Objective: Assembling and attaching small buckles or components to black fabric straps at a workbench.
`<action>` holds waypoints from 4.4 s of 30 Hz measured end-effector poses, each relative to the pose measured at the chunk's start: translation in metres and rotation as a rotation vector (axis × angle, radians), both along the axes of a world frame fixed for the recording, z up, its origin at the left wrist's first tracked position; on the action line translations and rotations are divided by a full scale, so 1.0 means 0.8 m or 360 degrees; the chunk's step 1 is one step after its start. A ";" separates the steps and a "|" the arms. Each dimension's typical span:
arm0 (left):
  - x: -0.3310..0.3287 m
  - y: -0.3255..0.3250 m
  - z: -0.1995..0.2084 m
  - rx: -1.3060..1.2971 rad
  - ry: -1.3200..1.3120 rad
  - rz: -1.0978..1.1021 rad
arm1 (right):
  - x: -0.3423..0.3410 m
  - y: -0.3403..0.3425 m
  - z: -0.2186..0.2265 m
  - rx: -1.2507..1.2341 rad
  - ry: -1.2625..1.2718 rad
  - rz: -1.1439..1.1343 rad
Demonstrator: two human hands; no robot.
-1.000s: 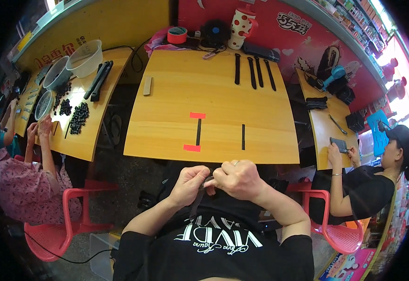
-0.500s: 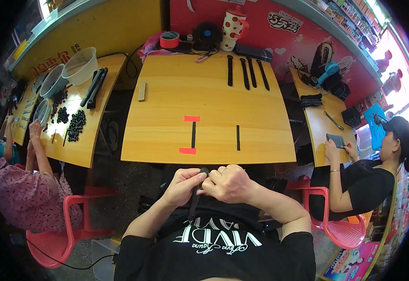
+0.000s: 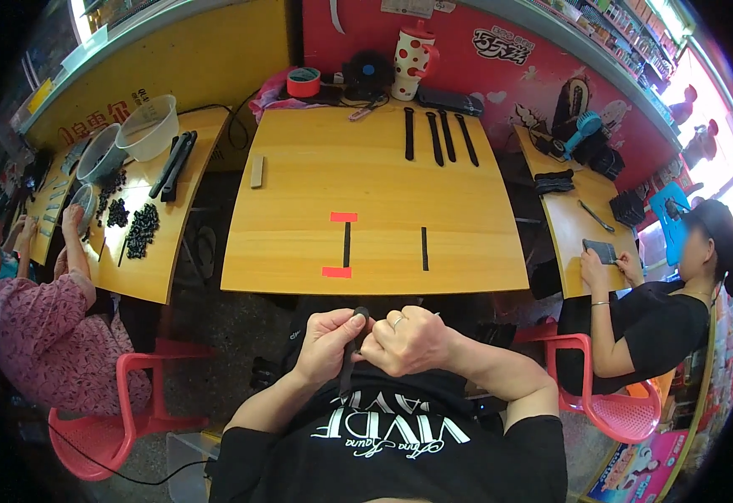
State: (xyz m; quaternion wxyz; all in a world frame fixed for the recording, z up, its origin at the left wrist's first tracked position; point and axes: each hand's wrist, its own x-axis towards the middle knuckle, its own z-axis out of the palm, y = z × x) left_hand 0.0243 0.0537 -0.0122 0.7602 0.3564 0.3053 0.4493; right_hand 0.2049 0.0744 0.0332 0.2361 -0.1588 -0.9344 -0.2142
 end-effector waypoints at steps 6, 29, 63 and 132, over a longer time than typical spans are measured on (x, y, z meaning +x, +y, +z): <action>-0.016 0.042 0.020 0.0076 -0.0030 0.0673 | -0.013 -0.032 0.018 -0.0024 0.0154 0.0309; -0.154 0.151 -0.029 -0.0101 -0.0367 0.0597 | 0.046 0.113 0.117 -0.1071 0.1253 -0.0413; -0.136 0.151 -0.046 -0.0012 -0.0790 0.0609 | 0.027 0.349 -0.083 -0.0792 0.0435 -0.0831; 0.081 0.089 -0.024 -0.0307 -0.0101 -0.0238 | 0.053 0.018 -0.054 -0.1102 0.1156 -0.1077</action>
